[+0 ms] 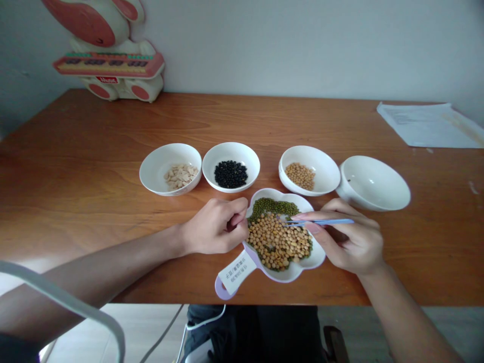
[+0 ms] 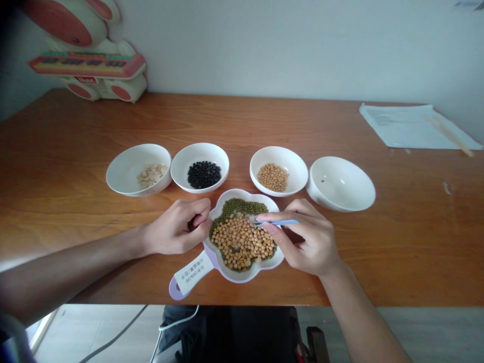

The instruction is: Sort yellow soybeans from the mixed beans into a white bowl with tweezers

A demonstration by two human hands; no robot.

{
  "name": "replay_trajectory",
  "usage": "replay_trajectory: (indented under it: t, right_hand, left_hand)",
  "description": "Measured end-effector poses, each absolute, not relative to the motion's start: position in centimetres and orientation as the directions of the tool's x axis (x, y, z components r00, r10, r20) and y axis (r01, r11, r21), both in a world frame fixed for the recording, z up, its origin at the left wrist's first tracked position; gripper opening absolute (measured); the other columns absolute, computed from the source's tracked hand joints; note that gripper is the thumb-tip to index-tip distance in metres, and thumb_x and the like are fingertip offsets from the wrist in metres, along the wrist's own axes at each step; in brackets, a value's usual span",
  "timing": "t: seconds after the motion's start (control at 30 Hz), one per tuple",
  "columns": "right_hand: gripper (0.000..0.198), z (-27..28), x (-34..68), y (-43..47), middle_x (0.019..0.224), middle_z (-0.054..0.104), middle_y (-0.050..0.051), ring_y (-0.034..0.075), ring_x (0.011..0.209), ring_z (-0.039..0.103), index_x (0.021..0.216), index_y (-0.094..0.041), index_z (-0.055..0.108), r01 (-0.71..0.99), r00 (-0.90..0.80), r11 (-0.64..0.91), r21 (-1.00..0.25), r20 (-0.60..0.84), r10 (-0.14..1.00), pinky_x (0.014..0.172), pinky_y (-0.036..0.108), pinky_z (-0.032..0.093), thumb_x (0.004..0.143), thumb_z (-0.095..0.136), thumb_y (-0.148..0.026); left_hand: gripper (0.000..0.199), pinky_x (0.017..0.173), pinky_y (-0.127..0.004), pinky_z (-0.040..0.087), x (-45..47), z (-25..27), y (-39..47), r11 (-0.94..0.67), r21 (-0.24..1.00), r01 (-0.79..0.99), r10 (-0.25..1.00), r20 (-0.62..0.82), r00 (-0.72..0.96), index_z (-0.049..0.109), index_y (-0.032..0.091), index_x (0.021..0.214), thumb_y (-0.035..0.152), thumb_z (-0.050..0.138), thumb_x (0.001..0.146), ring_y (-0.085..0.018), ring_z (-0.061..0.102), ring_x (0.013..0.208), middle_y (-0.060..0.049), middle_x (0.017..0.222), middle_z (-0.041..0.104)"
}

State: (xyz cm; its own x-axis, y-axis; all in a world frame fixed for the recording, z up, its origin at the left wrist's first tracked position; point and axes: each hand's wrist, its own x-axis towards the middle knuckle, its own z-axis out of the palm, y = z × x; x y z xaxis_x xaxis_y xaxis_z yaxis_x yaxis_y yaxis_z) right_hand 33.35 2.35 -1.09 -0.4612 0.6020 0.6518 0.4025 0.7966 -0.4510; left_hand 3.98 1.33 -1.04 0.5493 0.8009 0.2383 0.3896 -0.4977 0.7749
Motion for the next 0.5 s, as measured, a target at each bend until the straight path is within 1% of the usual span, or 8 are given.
replay_trajectory:
  t: [0.13, 0.37, 0.43, 0.5]
  right_hand:
    - [0.040, -1.07, 33.31, 2.33, 0.095, 0.084, -0.001, 0.015, 0.065, 0.066, 0.119, -0.029, 0.078, 0.410, -0.468, 0.797, -0.444, 0.647, 0.602, 0.059, 0.032, 0.056, 0.087, 0.074, -0.007]
    - [0.035, -0.81, 33.19, 2.39, 0.094, 0.084, -0.002, 0.013, 0.065, 0.064, 0.116, -0.028, 0.078, 0.421, -0.473, 0.800, -0.427, 0.649, 0.595, 0.059, 0.029, 0.055, 0.088, 0.074, -0.007]
    - [0.037, -0.96, 33.43, 2.18, 0.093, 0.084, -0.003, 0.012, 0.063, 0.063, 0.118, -0.029, 0.078, 0.439, -0.440, 0.795, -0.419, 0.671, 0.597, 0.058, 0.028, 0.054, 0.088, 0.073, -0.007]
    - [0.040, -1.37, 33.90, 1.90, 0.092, 0.083, -0.003, 0.013, 0.062, 0.063, 0.120, -0.030, 0.078, 0.478, -0.357, 0.779, -0.406, 0.721, 0.594, 0.057, 0.029, 0.053, 0.088, 0.072, -0.006]
  left_hand:
    - [0.025, 0.049, -0.022, 0.025, 3.95, -1.04, 1.36, -0.492, 0.778, 0.390, 0.800, 0.229, 0.554, 0.032, 0.023, 0.075, 0.008, 0.051, 0.082, -0.006, 0.032, 0.050, 0.009, 0.062, 0.041]
    - [0.025, 0.048, -0.021, 0.025, 4.01, -0.94, 1.20, -0.508, 0.767, 0.392, 0.796, 0.244, 0.554, 0.033, 0.023, 0.075, 0.009, 0.051, 0.084, -0.005, 0.031, 0.049, 0.009, 0.062, 0.038]
    - [0.025, 0.048, -0.021, 0.025, 4.04, -0.93, 1.21, -0.505, 0.767, 0.396, 0.797, 0.240, 0.554, 0.033, 0.023, 0.075, 0.009, 0.051, 0.084, -0.005, 0.031, 0.049, 0.010, 0.062, 0.037]
    - [0.025, 0.048, -0.021, 0.025, 4.06, -0.93, 1.26, -0.501, 0.768, 0.398, 0.800, 0.236, 0.552, 0.033, 0.023, 0.075, 0.009, 0.051, 0.083, -0.006, 0.031, 0.049, 0.010, 0.062, 0.037]
